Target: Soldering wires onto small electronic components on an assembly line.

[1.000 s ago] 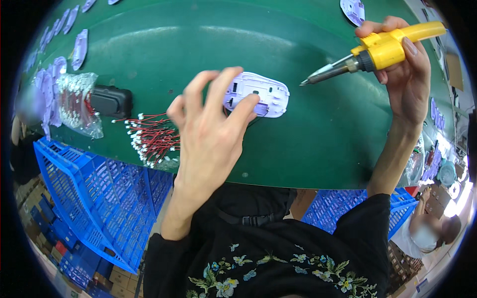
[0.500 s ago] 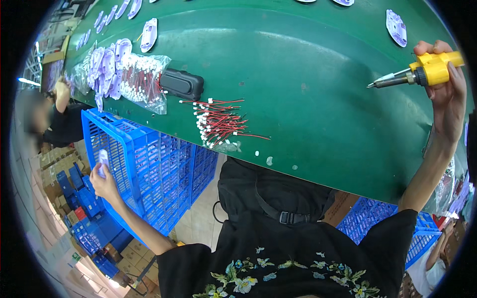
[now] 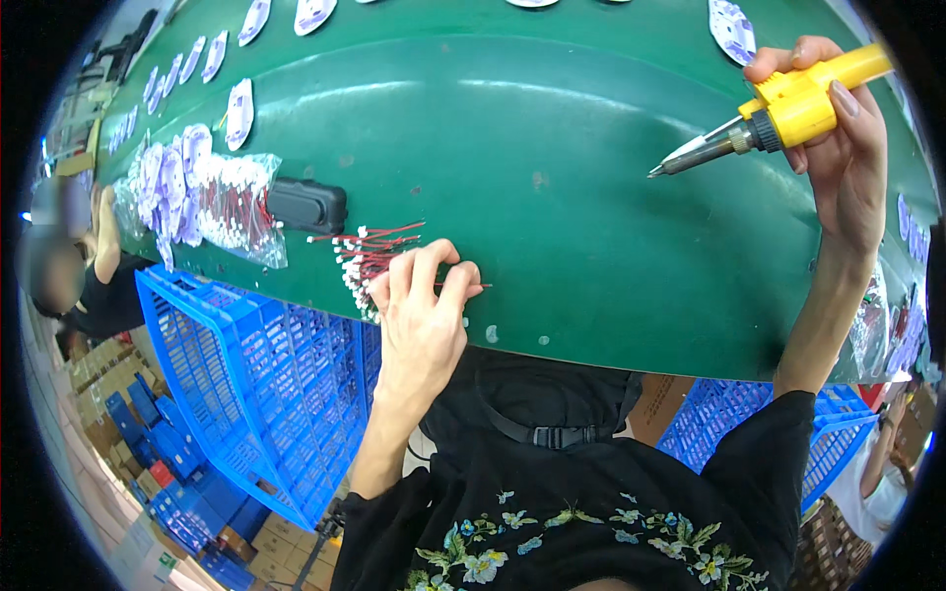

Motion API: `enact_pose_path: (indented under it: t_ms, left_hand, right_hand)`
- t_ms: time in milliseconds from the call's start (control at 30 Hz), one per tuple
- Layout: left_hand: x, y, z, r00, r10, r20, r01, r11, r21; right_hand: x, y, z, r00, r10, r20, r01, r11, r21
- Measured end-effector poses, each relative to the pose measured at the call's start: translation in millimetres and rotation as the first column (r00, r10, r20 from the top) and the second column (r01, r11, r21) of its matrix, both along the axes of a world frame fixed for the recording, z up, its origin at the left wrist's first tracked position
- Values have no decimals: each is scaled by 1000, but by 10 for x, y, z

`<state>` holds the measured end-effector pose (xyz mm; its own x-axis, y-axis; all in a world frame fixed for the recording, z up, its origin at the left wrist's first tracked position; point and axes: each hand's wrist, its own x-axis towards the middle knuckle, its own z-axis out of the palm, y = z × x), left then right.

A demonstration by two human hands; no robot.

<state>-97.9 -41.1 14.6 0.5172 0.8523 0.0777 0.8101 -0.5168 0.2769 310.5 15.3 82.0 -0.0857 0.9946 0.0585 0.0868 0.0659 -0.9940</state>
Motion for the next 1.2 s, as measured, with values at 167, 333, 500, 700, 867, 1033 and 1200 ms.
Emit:
enact_pose_path:
  t_ms: [167, 333, 500, 700, 867, 1033, 1200]
  left_hand:
    - [301, 109, 36, 972, -96, 213, 111, 992, -58]
    - [939, 1035, 183, 738, 135, 661, 136, 930, -341]
    - [1672, 2256, -20, 928, 167, 333, -159, 986, -52]
    - [1818, 2556, -147, 992, 87, 96, -101, 984, 148]
    - [1327, 2114, 164, 979, -131, 158, 92, 968, 234]
    - [964, 966, 314, 943, -332, 36, 329, 942, 62]
    - [715, 507, 218, 944, -142, 299, 207, 958, -197]
  right_hand:
    - [-109, -47, 65, 998, -57, -20, 58, 998, 26]
    - [-52, -69, 187, 992, -125, -14, 126, 987, 103]
    - [-168, -80, 223, 994, -110, -20, 111, 990, 85]
    - [59, -226, 478, 973, -228, -42, 230, 970, 71]
    - [170, -97, 408, 905, -361, -224, 414, 870, 269]
    - [1, -67, 328, 944, -273, -186, 322, 884, 339]
    - [-437, -15, 265, 969, -188, -159, 191, 982, 4]
